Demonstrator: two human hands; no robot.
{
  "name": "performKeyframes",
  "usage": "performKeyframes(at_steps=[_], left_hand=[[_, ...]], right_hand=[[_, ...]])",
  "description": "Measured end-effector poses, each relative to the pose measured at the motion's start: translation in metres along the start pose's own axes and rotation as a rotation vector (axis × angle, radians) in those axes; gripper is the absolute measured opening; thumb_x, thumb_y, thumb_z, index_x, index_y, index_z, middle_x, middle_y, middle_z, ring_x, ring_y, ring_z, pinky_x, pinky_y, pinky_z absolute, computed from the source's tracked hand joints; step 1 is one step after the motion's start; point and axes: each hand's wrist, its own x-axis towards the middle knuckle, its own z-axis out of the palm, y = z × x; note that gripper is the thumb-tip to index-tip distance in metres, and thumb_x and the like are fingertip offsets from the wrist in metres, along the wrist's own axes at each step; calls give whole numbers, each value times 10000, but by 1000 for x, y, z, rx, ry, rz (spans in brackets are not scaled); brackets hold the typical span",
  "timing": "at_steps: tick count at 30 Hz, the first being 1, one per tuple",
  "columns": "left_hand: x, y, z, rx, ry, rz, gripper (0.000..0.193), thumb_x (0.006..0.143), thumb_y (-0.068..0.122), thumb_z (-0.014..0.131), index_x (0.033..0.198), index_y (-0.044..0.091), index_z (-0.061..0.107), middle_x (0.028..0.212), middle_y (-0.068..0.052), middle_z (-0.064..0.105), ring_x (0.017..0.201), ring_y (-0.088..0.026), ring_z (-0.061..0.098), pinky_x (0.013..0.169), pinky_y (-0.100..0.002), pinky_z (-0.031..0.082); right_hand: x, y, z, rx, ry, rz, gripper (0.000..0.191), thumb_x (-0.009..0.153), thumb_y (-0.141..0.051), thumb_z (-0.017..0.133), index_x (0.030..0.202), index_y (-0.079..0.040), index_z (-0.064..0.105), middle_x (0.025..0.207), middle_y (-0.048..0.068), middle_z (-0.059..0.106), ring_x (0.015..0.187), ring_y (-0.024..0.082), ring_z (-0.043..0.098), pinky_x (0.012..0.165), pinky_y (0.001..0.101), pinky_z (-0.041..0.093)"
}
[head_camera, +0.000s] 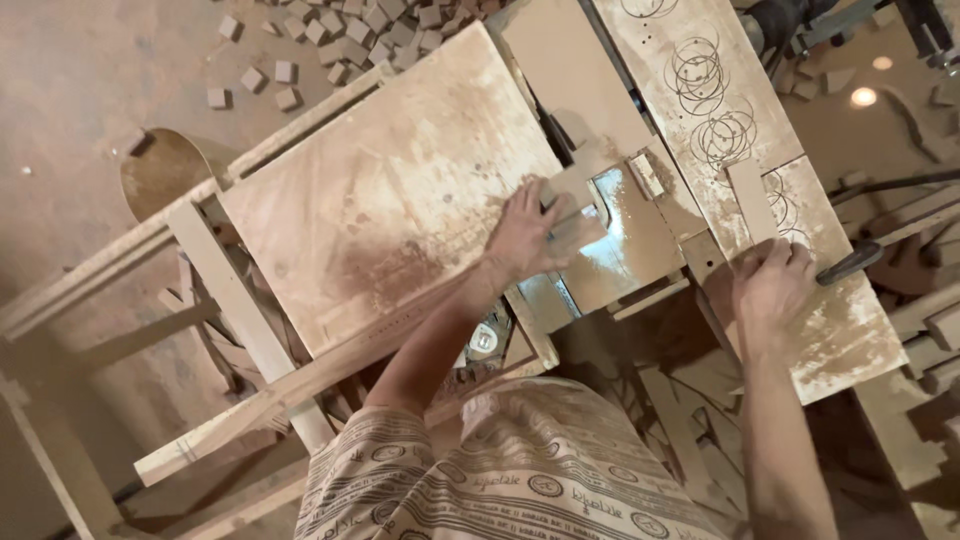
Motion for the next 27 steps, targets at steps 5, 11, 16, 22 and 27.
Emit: performKeyframes(at_steps=[5,11,16,22,27], left_hand=[[-21,24,28,-81,60,25,1075,690,693,763,1516,108,402,1550,-323,261,1457,-485,239,1211,-594,225],[-14,16,49,-473,349,-82,736,857,449,792,1398,68,467,1368,-224,450,1304,-430,427,1161,-582,354],[-8,19,56,-756,560,-167,582,842,46,735,1375,85,504,1283,-179,504,1222,-423,495,993,-517,523],[-24,31,31,-1019,576,-244,580,825,45,757,1368,104,562,1177,-74,618,1070,-252,684,945,-377,546],[-79,8,28,-1509,606,-419,517,836,23,758,1342,41,655,1243,-112,632,1095,-241,691,934,-340,596]], right_hand=[[18,29,30,66,-89,71,327,924,-196,816,1083,62,691,1152,275,670,1138,424,567,975,517,461],[35,39,18,289,-24,224,273,842,-178,887,965,0,719,873,156,708,780,329,688,742,467,554],[108,-9,-57,127,157,-307,101,911,-31,812,974,-88,758,852,71,714,754,231,683,724,383,534],[187,-161,-81,-60,-126,-930,87,854,-20,679,885,-101,689,867,70,672,774,270,688,675,402,542],[208,-228,-36,-200,-135,-1195,62,800,-27,650,827,-83,657,849,84,670,720,244,679,593,398,532]])
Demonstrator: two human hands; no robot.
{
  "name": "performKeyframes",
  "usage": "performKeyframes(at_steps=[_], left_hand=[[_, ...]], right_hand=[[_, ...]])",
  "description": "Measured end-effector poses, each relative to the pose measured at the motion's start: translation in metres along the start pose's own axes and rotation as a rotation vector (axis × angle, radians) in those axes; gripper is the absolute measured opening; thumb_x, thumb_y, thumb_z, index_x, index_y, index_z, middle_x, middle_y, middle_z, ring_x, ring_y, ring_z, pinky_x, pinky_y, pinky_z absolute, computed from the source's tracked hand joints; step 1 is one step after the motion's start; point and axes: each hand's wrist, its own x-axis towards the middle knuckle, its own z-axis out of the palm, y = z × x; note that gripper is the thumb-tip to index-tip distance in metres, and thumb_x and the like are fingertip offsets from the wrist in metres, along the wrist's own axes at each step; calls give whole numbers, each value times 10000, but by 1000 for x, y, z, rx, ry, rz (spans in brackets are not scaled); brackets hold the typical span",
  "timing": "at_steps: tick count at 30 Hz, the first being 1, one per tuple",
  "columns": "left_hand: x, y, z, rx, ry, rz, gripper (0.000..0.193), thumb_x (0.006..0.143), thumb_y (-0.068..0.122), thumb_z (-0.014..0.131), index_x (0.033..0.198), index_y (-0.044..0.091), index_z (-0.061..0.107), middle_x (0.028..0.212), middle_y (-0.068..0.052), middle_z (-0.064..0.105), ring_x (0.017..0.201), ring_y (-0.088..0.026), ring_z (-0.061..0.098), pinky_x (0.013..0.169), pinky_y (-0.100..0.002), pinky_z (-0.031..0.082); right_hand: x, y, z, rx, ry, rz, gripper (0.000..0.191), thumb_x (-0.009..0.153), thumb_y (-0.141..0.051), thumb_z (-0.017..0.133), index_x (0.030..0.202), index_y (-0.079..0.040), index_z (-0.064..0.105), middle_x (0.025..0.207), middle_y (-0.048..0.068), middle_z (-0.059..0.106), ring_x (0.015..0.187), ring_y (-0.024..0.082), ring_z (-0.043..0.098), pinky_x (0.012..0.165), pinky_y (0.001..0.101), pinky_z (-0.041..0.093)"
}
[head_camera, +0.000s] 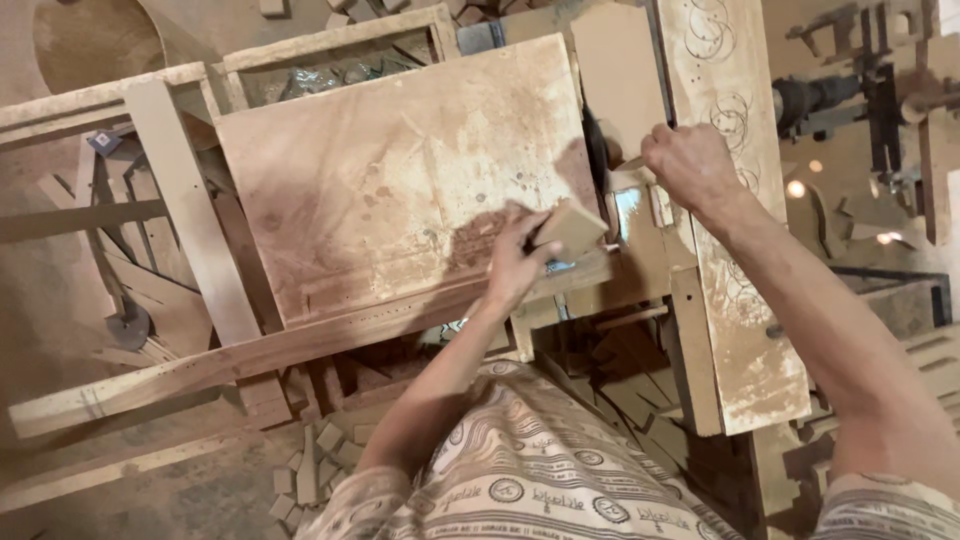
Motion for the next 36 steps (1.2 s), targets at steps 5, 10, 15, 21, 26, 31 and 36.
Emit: performKeyframes(at_steps=[5,10,15,21,26,31,36], left_hand=[[-8,-22,-35,-839,-16,-354,531,878,56,776,1352,-45,558,1202,-218,629,1033,-319,658,894,-428,624],[-5,-35,-34,-1261,-19,-372,599,934,23,748,1442,-75,446,1298,-201,619,1170,-311,662,1042,-447,584],[-19,-22,-23,-1348,-66,-333,696,911,11,722,1533,133,433,1334,-165,610,1188,-318,636,1017,-487,574],[-36,5,-3,-1214,-416,-131,942,841,-62,774,1608,261,332,1435,-57,581,1255,-243,624,1077,-435,549],[-44,8,10,-993,-506,2,968,858,-85,817,1660,194,353,1463,-17,576,1261,-209,619,1083,-368,540],[-53,-7,38,-994,-468,126,824,831,-71,835,1533,179,484,1312,-108,646,1236,-242,645,1040,-359,549],[-89,-36,78,-628,-307,158,458,887,-115,769,1251,41,539,1121,-111,614,1044,-226,616,943,-374,561]], right_hand=[[25,32,21,-26,507,406,243,879,73,590,1032,-109,643,993,73,667,841,275,601,701,389,458],[-75,-2,57,1123,1098,870,125,995,156,717,938,58,664,884,95,671,756,176,598,655,347,497],[-197,-92,102,1318,1159,1401,83,871,118,695,879,35,698,842,77,691,729,164,648,621,295,540],[-279,-129,120,776,722,1578,208,841,69,690,1033,71,769,939,128,750,824,217,705,711,311,551],[-303,-148,107,496,684,1277,348,864,151,677,1211,138,706,1170,260,683,1052,303,679,892,363,562],[-273,-190,10,1200,840,1127,139,1081,19,712,1213,62,708,1091,145,702,1045,180,648,975,314,547],[-224,-239,-80,1586,644,1077,422,901,-86,790,1296,19,686,1084,74,712,887,144,626,788,272,520]])
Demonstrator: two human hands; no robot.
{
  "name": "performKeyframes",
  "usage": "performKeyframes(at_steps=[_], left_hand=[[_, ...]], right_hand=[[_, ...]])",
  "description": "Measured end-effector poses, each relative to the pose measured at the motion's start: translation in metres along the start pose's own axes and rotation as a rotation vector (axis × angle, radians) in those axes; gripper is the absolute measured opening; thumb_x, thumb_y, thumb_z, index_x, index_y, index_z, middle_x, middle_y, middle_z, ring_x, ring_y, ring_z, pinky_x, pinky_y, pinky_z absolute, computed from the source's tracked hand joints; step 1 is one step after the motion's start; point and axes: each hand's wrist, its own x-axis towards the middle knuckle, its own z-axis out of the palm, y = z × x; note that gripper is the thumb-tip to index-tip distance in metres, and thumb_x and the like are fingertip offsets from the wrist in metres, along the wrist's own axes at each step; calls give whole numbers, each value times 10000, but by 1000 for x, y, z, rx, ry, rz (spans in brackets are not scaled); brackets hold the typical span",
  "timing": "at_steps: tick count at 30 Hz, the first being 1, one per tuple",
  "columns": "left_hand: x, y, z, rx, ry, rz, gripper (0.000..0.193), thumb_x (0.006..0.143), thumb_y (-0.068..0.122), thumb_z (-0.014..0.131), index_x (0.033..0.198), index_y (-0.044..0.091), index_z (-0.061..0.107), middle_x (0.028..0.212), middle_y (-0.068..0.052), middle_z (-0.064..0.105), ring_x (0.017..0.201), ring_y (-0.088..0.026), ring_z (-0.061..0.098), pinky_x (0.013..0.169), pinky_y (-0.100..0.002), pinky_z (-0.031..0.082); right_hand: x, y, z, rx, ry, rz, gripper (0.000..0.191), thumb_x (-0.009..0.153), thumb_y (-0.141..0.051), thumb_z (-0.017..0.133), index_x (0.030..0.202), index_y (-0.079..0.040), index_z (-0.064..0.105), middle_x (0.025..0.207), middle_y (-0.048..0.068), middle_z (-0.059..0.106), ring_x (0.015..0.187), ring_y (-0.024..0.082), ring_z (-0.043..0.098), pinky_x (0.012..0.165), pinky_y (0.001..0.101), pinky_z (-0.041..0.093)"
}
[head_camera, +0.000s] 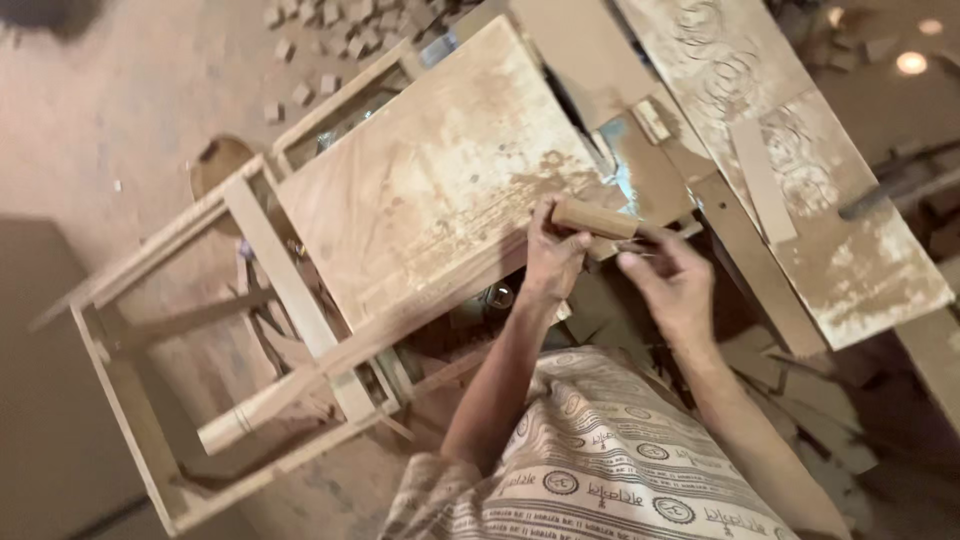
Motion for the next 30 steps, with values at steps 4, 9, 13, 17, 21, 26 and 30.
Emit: performKeyframes(at_steps=[4,9,13,17,21,26,30], left_hand=[[-18,-24,14,225,-53,144,268,963,-146,693,1108,4,524,1319,-223,662,1207,-266,686,978,-403,608],[-42,-38,27,90,-30,94,236,959,-85,655,1104,26,504,1428,-214,623,1018,-299,706,830,-414,642],[-59,-40,33,113,26,60,259,951,-31,674,1141,26,507,1480,-163,580,1116,-284,688,796,-399,639],[-77,-35,37,696,-42,255,448,864,-24,798,1173,25,477,1492,-184,572,1222,-257,661,944,-386,617],[-97,-34,47,978,-47,297,538,861,9,792,1245,23,415,1565,-197,505,1297,-306,644,1010,-379,583],[-112,-36,54,1095,-71,276,738,817,-4,773,1409,-6,333,1573,-221,447,1347,-379,597,1059,-418,547],[-115,-37,54,1062,-77,245,720,863,12,775,1435,-6,339,1616,-195,427,1375,-346,607,1079,-404,572]], right_hand=[[-14,-16,10,222,20,-61,522,934,-118,782,1396,28,589,1291,86,644,1143,146,613,981,278,521],[-30,-4,5,148,-32,-144,708,870,-176,843,1452,22,493,1370,108,589,1273,188,556,1094,318,456],[-40,13,5,120,-70,-126,761,836,-182,851,1480,13,496,1434,128,563,1348,202,517,1157,335,406],[-38,33,-6,232,-191,-45,805,760,-115,828,1500,0,532,1467,130,573,1372,217,520,1181,337,392],[-32,52,-19,318,-241,7,938,692,-56,818,1553,-13,451,1490,143,539,1397,243,500,1147,358,405],[-35,64,-27,539,-280,218,1005,661,-56,810,1576,-41,393,1413,152,585,1286,241,576,996,369,536],[-38,65,-30,494,-291,189,1037,647,-48,829,1582,-56,379,1417,147,580,1310,242,557,1017,370,525]])
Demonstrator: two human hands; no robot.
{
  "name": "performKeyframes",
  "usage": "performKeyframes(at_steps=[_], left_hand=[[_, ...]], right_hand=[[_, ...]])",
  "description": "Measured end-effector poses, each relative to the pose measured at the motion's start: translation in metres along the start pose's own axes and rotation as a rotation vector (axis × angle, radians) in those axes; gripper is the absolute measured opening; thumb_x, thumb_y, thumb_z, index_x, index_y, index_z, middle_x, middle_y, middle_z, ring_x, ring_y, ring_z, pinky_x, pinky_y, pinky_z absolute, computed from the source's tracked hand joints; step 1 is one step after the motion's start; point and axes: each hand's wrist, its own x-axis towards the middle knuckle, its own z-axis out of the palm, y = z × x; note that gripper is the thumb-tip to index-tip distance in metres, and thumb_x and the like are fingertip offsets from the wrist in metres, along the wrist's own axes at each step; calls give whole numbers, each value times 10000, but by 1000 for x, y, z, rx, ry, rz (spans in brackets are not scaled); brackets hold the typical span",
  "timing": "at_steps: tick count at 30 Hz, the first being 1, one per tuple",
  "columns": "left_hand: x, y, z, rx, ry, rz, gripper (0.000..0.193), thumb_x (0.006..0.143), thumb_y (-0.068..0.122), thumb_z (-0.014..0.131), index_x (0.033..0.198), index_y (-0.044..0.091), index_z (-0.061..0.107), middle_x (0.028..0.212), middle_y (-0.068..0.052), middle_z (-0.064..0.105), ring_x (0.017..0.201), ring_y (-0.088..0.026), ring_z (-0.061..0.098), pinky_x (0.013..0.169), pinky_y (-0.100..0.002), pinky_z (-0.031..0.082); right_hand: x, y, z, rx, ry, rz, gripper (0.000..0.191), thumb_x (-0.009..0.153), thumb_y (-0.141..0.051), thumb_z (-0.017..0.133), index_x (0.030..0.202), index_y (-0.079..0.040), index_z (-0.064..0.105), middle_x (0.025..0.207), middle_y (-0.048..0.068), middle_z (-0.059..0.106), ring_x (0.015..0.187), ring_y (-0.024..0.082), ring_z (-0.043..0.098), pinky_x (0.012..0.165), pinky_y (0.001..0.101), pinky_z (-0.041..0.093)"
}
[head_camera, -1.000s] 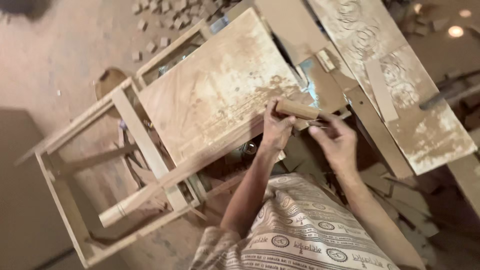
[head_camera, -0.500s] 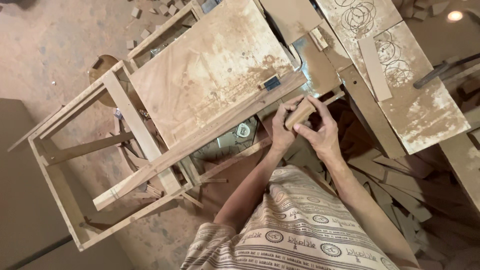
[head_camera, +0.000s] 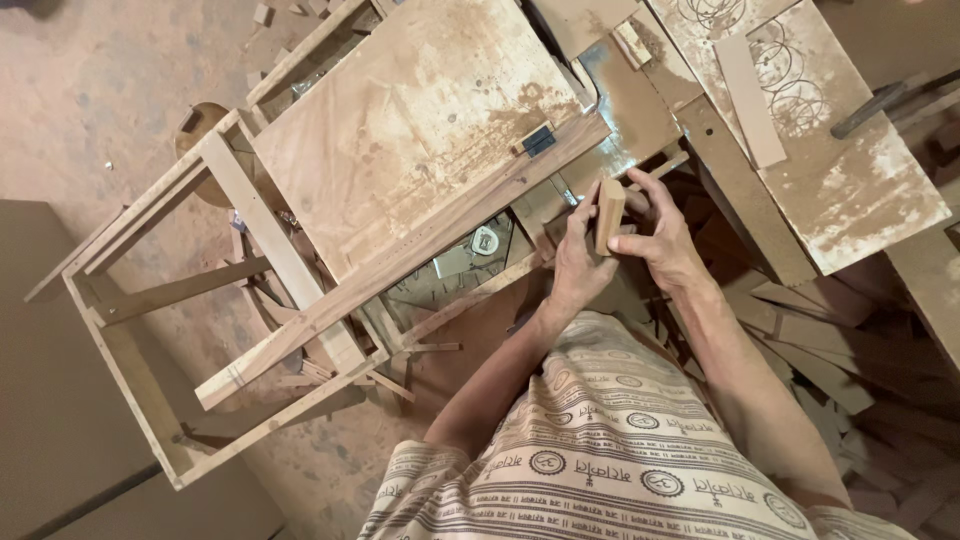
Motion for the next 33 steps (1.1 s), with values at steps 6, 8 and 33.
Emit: performKeyframes(at_steps=[6,8,33], left_hand=[[-4,-3,3,29,8,24,696,840,9,777,1396,-4,360,1641,-208,393,1382,-370,581,1086,-421,556],[-5,-4,3,29,16,38,685,842,14,783,1383,6,363,1642,-206,392,1399,-374,569,1092,-419,552],[4,-37,-33,-598,-229,-318,1022,791,349,914,1615,40,394,1548,-149,523,1420,-258,500,1215,-392,390]], right_hand=[[-2,-1,-4,-6,15,22,1054,634,-53,842,1583,-58,382,1404,130,593,1294,243,566,998,369,526],[-3,-1,-5,-4,12,25,1054,632,-51,843,1582,-56,387,1399,127,598,1293,242,566,999,364,524],[-16,40,-31,173,184,383,199,1009,-182,682,1058,10,700,888,95,722,696,160,677,597,292,560]])
